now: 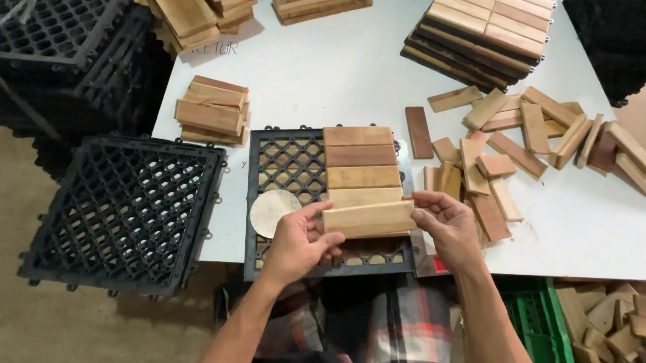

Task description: Sanding the edges of small wooden slats and assembling them into a plastic interlocking grid to create floor tiles.

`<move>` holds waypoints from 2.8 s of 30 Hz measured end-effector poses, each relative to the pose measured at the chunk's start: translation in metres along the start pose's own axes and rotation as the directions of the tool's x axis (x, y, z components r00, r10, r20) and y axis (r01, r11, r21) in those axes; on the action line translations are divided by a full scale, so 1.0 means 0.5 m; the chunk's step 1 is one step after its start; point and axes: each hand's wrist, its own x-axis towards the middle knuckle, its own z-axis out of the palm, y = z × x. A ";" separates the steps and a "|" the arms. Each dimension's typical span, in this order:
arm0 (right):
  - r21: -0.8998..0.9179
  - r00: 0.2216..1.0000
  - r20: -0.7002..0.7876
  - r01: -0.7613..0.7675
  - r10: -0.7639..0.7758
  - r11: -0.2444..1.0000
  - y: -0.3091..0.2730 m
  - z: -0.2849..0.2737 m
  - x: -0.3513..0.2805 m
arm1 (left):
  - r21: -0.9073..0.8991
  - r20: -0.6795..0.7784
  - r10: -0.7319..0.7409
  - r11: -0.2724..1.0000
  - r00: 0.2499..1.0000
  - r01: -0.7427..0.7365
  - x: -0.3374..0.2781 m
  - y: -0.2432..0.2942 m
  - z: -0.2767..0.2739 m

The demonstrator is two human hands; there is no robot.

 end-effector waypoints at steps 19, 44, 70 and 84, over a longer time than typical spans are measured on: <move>-0.023 0.995 0.035 -0.092 0.092 0.996 0.000 -0.001 -0.169 | 0.517 -0.064 0.149 0.851 0.987 -0.095 -0.082 -0.137 -0.005; -0.788 0.986 -0.105 -0.002 -0.132 0.615 0.052 0.017 -0.153 | 0.954 0.236 0.285 0.113 0.929 -0.277 -0.005 -0.127 0.091; -0.958 0.926 0.280 0.252 0.254 0.137 0.013 0.119 0.194 | 0.997 0.053 -0.112 0.062 0.992 -0.046 0.304 -0.057 0.056; -0.855 0.991 0.002 -0.068 0.134 0.515 -0.019 -0.010 0.000 | 0.871 0.351 0.312 0.239 0.883 -0.430 0.066 -0.023 0.068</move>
